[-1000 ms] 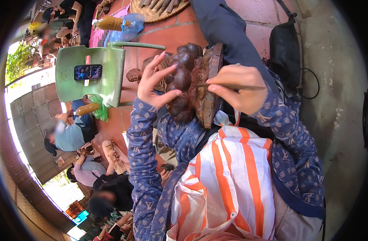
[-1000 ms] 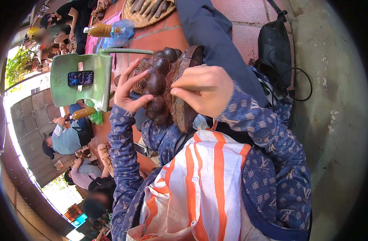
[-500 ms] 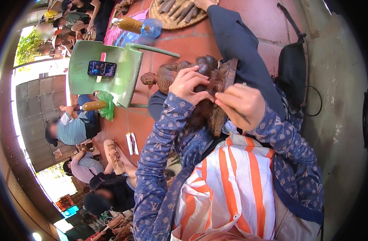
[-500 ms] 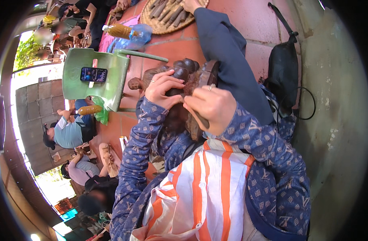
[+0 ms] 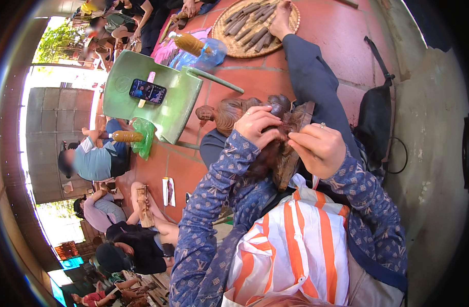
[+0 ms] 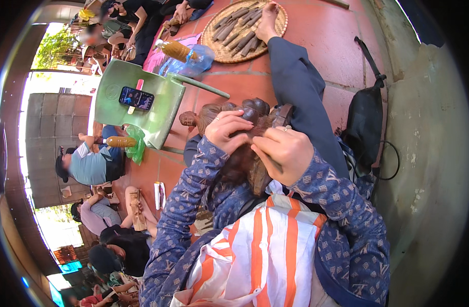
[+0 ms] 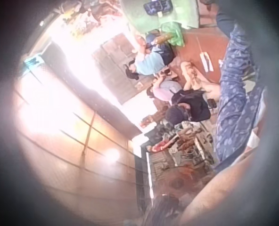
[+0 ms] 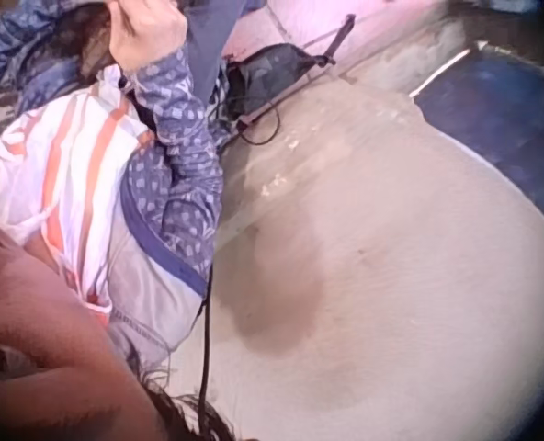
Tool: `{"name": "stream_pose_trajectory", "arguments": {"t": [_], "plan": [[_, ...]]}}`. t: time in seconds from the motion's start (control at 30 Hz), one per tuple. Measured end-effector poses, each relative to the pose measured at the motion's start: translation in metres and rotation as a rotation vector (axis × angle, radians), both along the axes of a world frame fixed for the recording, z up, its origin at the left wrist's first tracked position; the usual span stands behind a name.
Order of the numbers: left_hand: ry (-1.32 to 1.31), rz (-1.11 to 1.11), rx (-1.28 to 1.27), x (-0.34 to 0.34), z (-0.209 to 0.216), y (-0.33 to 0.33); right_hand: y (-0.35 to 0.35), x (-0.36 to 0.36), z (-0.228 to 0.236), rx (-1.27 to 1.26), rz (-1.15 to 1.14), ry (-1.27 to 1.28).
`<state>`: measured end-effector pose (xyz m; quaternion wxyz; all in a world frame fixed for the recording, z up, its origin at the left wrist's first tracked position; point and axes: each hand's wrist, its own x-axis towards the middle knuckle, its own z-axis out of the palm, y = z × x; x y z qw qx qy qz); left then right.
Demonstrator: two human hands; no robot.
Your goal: The person carves a wooden figurine using a small knife and a metal file while seated on the floor. They hold the wood with one hand and use the tools to shape and smooth the surface, occasionally rotating the piece to access different areas.
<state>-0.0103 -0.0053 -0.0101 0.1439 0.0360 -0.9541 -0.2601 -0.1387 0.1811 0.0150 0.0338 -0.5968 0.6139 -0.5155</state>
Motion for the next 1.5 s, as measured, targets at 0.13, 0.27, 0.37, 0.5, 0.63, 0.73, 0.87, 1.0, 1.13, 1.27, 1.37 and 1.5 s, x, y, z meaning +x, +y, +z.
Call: {"name": "stream_pose_trajectory", "arguments": {"t": [0.13, 0.27, 0.37, 0.5, 0.63, 0.73, 0.87, 1.0, 1.13, 1.27, 1.37, 1.5], "plan": [[-0.025, -0.131, 0.033, 0.008, 0.013, -0.003, -0.002, 0.005, -0.002, 0.005, 0.113, -0.138], [0.011, -0.134, 0.009, 0.007, 0.011, -0.005, -0.009, 0.004, -0.005, -0.011, 0.084, -0.131], [0.086, -0.057, 0.086, 0.001, 0.007, 0.001, -0.006, -0.005, -0.003, 0.021, 0.047, -0.131], [0.119, 0.129, 0.056, -0.005, -0.005, 0.009, -0.005, -0.006, 0.007, 0.022, 0.009, 0.018], [0.114, -0.044, 0.116, 0.005, -0.003, -0.003, -0.007, -0.003, 0.011, 0.107, 0.124, -0.081], [0.147, -0.139, 0.147, 0.006, -0.016, -0.013, -0.014, 0.004, 0.013, 0.094, 0.148, -0.077], [0.226, -0.099, 0.135, -0.007, -0.035, -0.014, -0.013, -0.004, 0.006, 0.165, 0.100, -0.092], [-0.034, 0.219, 0.140, -0.015, -0.031, 0.003, -0.009, -0.001, 0.011, 0.121, 0.044, 0.156], [0.260, 0.023, 0.118, -0.009, -0.042, 0.001, -0.007, -0.006, 0.014, 0.165, 0.215, -0.015], [0.285, -0.078, 0.085, -0.004, -0.064, -0.010, -0.010, -0.003, 0.001, 0.203, 0.265, -0.029], [0.027, 0.103, 0.148, -0.014, -0.045, -0.003, -0.010, -0.014, 0.002, 0.164, 0.182, 0.018], [0.092, 0.023, 0.158, -0.013, -0.030, -0.004, -0.004, -0.016, 0.014, 0.307, 0.170, -0.025]]}}
